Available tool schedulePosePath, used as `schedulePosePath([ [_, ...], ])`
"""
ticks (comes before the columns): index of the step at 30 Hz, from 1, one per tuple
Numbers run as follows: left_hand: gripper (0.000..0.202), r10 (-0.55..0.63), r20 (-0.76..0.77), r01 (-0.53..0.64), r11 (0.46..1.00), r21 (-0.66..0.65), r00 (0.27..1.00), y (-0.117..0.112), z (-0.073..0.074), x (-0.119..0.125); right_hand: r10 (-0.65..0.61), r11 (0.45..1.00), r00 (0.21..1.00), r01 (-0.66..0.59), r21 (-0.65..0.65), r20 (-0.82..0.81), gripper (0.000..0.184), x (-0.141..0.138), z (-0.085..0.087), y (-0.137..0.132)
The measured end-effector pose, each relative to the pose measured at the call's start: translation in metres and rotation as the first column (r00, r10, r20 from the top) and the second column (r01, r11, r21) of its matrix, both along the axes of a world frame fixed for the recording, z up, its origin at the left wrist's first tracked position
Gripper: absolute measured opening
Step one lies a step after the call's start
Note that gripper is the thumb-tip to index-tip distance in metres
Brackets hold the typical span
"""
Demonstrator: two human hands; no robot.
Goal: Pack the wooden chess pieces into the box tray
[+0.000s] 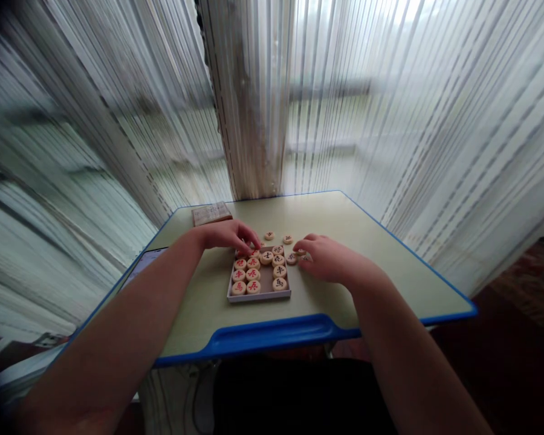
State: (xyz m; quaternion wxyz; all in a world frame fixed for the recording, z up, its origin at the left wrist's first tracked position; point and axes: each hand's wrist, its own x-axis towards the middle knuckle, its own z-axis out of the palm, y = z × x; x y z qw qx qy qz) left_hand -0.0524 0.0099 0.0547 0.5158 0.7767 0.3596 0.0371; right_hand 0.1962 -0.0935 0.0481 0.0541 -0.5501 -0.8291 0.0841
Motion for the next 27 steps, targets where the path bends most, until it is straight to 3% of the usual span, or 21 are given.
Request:
schedulePosePath([
  [3,0.026,0.041,0.03,-0.04,0.999,-0.021,0.999,-0.001,0.0,0.001,-0.021,1.0,1.0,0.022,0.008,-0.011,0.031,-0.001,0.0,0.004],
  [11,0.026,0.103,0.05,-0.103,0.995,-0.004,0.993,-0.002,-0.003,0.005,-0.143,0.973,0.988,0.15,0.176,-0.05,0.029,-0.004,-0.007,0.019],
  [18,0.022,0.054,0.07,-0.054,0.999,-0.007,0.996,-0.001,-0.004,0.005,0.107,0.945,0.962,-0.02,0.327,-0.251,0.021,-0.035,-0.01,0.011],
  [27,0.021,0.035,0.069,-0.034,0.999,-0.017,0.997,0.001,-0.004,0.004,0.09,0.962,0.962,-0.017,0.272,-0.259,0.018,-0.05,-0.017,0.012],
])
